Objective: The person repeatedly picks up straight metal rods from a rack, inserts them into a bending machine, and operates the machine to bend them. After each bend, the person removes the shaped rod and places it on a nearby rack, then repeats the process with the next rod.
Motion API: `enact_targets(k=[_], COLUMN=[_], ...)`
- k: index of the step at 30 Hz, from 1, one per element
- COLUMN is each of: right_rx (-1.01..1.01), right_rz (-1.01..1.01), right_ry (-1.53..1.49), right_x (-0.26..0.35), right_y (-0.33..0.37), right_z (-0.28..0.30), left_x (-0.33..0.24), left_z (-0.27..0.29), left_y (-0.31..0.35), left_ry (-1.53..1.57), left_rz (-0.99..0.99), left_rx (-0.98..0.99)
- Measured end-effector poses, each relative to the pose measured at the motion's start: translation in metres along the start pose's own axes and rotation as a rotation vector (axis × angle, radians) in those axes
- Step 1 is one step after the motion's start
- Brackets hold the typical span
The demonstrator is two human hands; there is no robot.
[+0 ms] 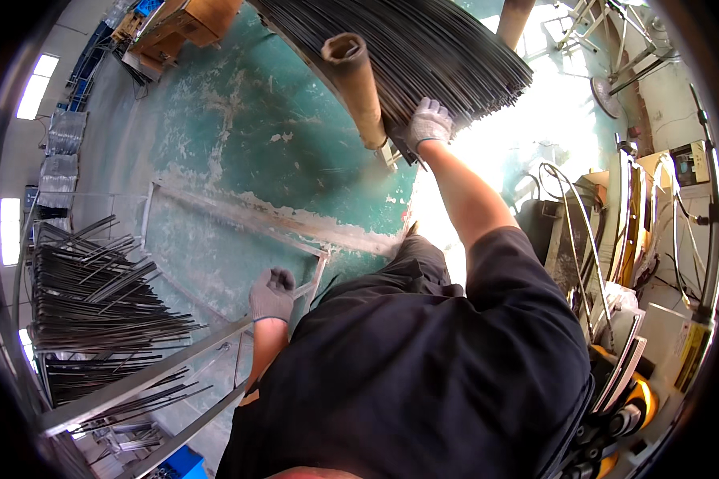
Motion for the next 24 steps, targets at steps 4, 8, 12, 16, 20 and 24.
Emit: enact_targets(k=[4,8,12,16,20,24], right_rx=[0.04,0.099,0.306,0.423,0.51,0.613], right_rz=[-0.055,0.023,0.062,0.031,0.003,-0.024], right_ry=[0.154,0.04,-0.228,-0.208,-0.188,-0.401], right_x=[0.015,0.011,0.014,-0.006,-0.022,-0.033], right_y=[-0.038,-0.056,-0.065,-0.092,-0.107,-0.113], right_z=[-0.026,-0.057,-0.038,-0.051,-0.049,-0.04], left_x=[-0.01,0.028,0.061,0.07,0.079,0.087], left_z=[-0.134,-0.189,-0.192,-0.256,-0.313,-0.379], left_y=[0.022,0.007,-0.019,-0.045,-0.067,-0.074], left_ry=[-0.112,-0.089,-0.202,-0.288,-0.379,-0.514], left_rz=[-0.12,0.012,0.071,0.1,0.126,0.13], left_rx=[0.093,0.164,0.078,0.21,0.276,0.511])
Point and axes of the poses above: each hand's wrist, its own y-axis away from the middle knuckle, its own z-axis out of the back of the hand, x = y × z, the point moved 10 cm from there along -y, towards the middle knuckle, and after that the axes turned 1 degree about z, right-handed, at the moved point
